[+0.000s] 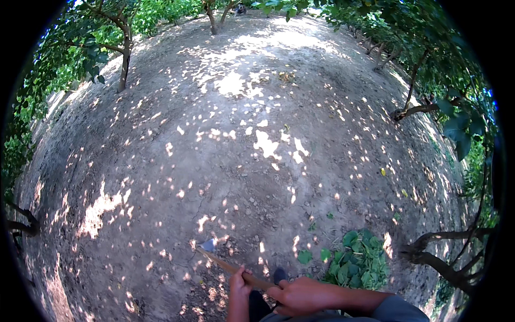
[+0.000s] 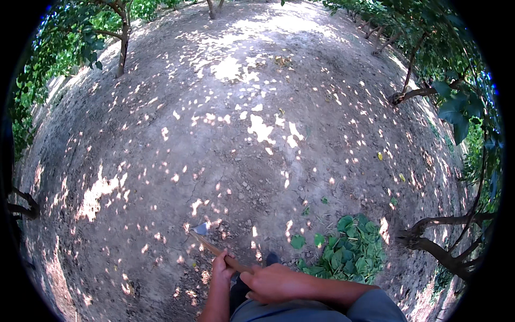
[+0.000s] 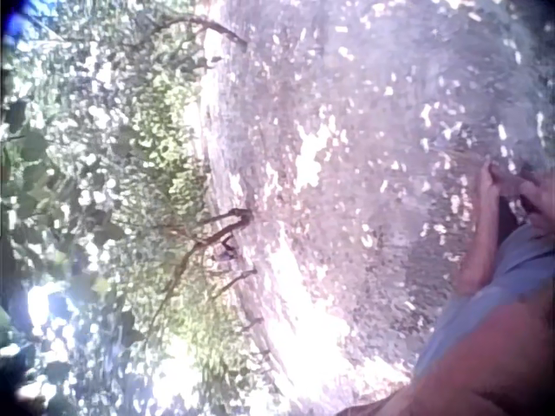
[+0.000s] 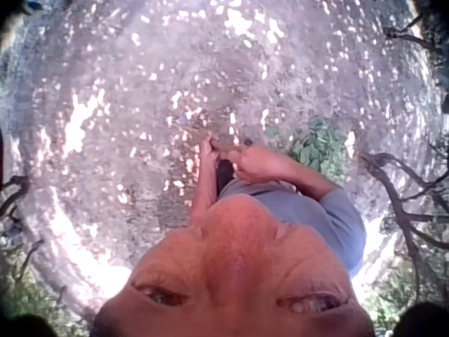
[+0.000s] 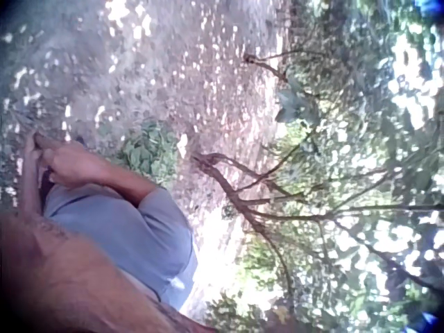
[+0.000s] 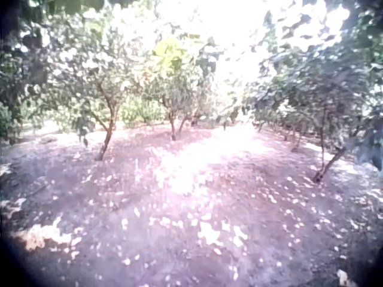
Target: The person uses a hoe to break up and level dry soil in an orchard. The person repeatedly strikes and drags the hoe across the ground, moving between trees and around piles of green leaves.
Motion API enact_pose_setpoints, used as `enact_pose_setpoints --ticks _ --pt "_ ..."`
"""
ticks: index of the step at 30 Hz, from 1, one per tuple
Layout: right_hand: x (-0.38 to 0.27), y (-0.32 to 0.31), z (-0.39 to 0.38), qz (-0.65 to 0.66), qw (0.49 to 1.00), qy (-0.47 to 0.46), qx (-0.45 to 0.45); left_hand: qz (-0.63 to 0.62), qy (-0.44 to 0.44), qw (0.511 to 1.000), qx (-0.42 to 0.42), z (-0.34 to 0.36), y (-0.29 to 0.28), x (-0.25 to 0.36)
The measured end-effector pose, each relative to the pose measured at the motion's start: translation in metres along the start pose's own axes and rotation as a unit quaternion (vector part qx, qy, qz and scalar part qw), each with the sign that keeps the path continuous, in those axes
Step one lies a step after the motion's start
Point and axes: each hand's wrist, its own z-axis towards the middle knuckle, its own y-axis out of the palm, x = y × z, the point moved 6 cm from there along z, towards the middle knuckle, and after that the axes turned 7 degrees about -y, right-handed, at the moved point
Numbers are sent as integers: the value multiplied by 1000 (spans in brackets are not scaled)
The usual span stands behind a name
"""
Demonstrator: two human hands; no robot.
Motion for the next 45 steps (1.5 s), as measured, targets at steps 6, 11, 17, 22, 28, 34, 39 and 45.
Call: enact_pose_setpoints --ticks 6,11,17,22,28,34,39,45 --pt "3 -12 9 14 999 21 25 45 -7 999 -10 4 9 13" --pt "1 -26 17 13 999 45 22 54 -15 998 -2 -7 21 23" --pt "-4 -36 21 14 999 47 20 24 -37 999 -19 0 23 26" --pt "0 -36 19 19 998 52 16 17 -41 999 -3 -16 39 28" --pt "1 -35 15 14 999 45 12 17 -38 999 4 -6 29 24" --pt "2 -30 11 -1 1000 27 13 8 -28 1000 -5 -4 23 20" --pt "0 -23 4 -9 1000 25 14 2 -6 1000 6 -1 20 13" --pt "0 -17 0 -8 1000 29 1 9 4 1000 10 -6 18 10"
